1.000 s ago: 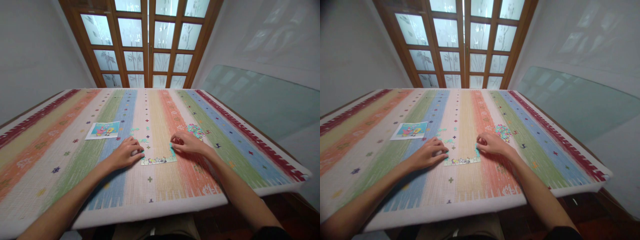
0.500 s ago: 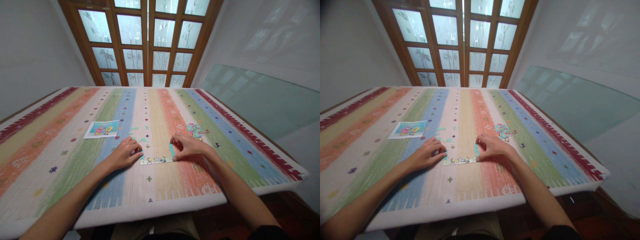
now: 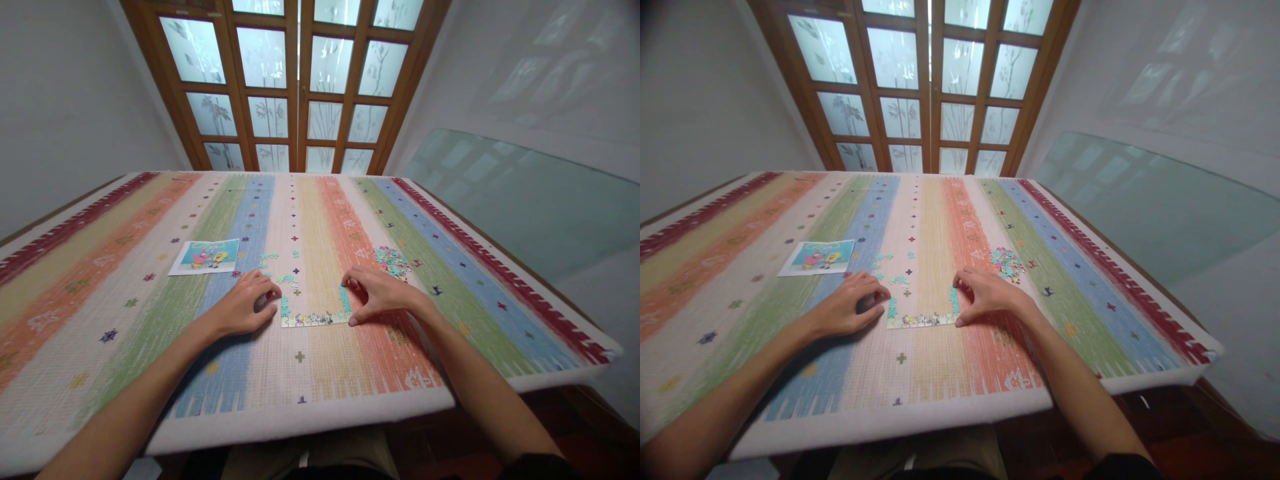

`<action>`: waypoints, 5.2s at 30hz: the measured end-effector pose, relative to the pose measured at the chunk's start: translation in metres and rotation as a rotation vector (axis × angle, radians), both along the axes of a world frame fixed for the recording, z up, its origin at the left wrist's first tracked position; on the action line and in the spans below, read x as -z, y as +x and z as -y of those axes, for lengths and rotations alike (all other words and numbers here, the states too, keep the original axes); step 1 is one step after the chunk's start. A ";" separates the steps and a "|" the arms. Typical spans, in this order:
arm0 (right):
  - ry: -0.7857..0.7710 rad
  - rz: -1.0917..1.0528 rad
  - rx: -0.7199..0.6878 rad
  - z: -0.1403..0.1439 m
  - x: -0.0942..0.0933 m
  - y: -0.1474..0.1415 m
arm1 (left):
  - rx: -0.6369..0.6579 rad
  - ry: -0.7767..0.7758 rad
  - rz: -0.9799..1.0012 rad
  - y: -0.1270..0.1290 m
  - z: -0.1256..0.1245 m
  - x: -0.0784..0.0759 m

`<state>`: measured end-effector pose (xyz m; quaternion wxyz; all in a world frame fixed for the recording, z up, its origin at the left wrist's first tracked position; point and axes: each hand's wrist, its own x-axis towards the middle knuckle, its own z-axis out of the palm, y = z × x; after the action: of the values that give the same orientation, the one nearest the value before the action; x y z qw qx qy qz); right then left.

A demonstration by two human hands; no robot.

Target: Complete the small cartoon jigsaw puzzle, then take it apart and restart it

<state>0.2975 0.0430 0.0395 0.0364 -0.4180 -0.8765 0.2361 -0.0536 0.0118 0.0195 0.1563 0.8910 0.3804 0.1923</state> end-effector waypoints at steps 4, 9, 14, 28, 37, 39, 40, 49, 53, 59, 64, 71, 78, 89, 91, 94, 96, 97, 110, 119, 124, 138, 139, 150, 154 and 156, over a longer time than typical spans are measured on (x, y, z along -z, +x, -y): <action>-0.008 0.008 0.002 0.001 -0.001 0.000 | 0.004 0.010 -0.041 0.000 0.003 -0.006; -0.009 0.001 0.005 0.000 -0.001 0.000 | 0.007 0.000 -0.102 0.007 0.006 -0.008; -0.016 0.007 0.005 -0.001 0.000 0.000 | 0.014 0.008 -0.104 0.007 0.006 -0.007; -0.010 -0.057 0.005 -0.003 0.002 -0.004 | -0.040 0.025 -0.059 0.010 0.003 0.003; -0.038 -0.116 0.065 -0.004 0.005 -0.005 | -0.048 -0.010 -0.018 0.009 0.002 0.006; -0.046 -0.137 0.078 -0.004 0.005 -0.006 | -0.053 -0.016 -0.005 0.010 0.002 0.006; -0.055 -0.149 0.086 -0.004 0.005 -0.006 | -0.056 -0.019 0.002 0.010 0.002 0.006; -0.118 -0.213 0.108 -0.002 0.007 -0.010 | -0.083 -0.051 0.061 0.014 0.005 0.002; -0.091 -0.214 0.087 -0.001 0.006 -0.012 | -0.091 -0.077 0.118 0.014 0.005 0.004; -0.068 -0.181 0.080 0.000 0.003 -0.015 | -0.087 -0.090 0.145 0.015 0.005 0.006; -0.051 -0.188 0.082 0.000 0.001 -0.014 | -0.099 -0.083 0.151 0.017 0.006 0.007; -0.051 -0.288 0.102 0.005 0.000 -0.026 | -0.093 -0.129 0.186 0.016 0.006 0.005; 0.030 -0.319 -0.092 0.017 0.018 -0.063 | -0.092 -0.141 0.278 0.019 0.007 0.001; -0.045 -0.547 0.024 0.022 0.020 -0.072 | -0.082 -0.151 0.381 0.051 0.016 0.007; -0.056 -0.533 0.045 0.019 0.017 -0.070 | -0.083 -0.135 0.383 0.053 0.016 0.009; -0.018 -0.509 0.042 0.011 0.013 -0.062 | -0.032 -0.064 0.317 0.052 0.016 0.011; 0.025 -0.465 0.055 0.005 0.012 -0.054 | 0.014 0.003 0.248 0.051 0.014 0.013; 0.047 -0.446 0.074 0.001 0.012 -0.050 | 0.034 0.033 0.216 0.050 0.013 0.014; 0.250 -0.105 0.178 -0.015 0.014 -0.021 | -0.028 0.100 0.083 0.045 0.004 0.016; 0.178 -0.094 0.103 -0.014 0.011 -0.019 | -0.057 0.096 0.023 0.038 -0.004 0.017; 0.150 -0.115 0.126 -0.017 0.013 -0.016 | -0.062 0.095 0.010 0.036 -0.005 0.018; 0.062 -0.177 0.208 -0.016 0.015 -0.016 | -0.122 0.039 0.093 0.043 -0.003 0.012; 0.048 -0.199 0.215 -0.017 0.016 -0.016 | -0.136 0.011 0.124 0.042 -0.003 0.011; -0.287 -0.458 0.288 -0.016 0.016 -0.011 | -0.150 -0.273 0.380 0.025 -0.006 0.003; -0.295 -0.467 0.269 -0.015 0.016 -0.012 | -0.131 -0.217 0.319 0.018 -0.007 0.003; -0.280 -0.454 0.256 -0.015 0.015 -0.012 | -0.123 -0.213 0.295 0.016 -0.007 0.002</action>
<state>0.2857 0.0578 0.0243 0.2029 -0.4626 -0.7451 0.4355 -0.0375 0.0190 0.0172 0.2917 0.8067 0.4251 0.2888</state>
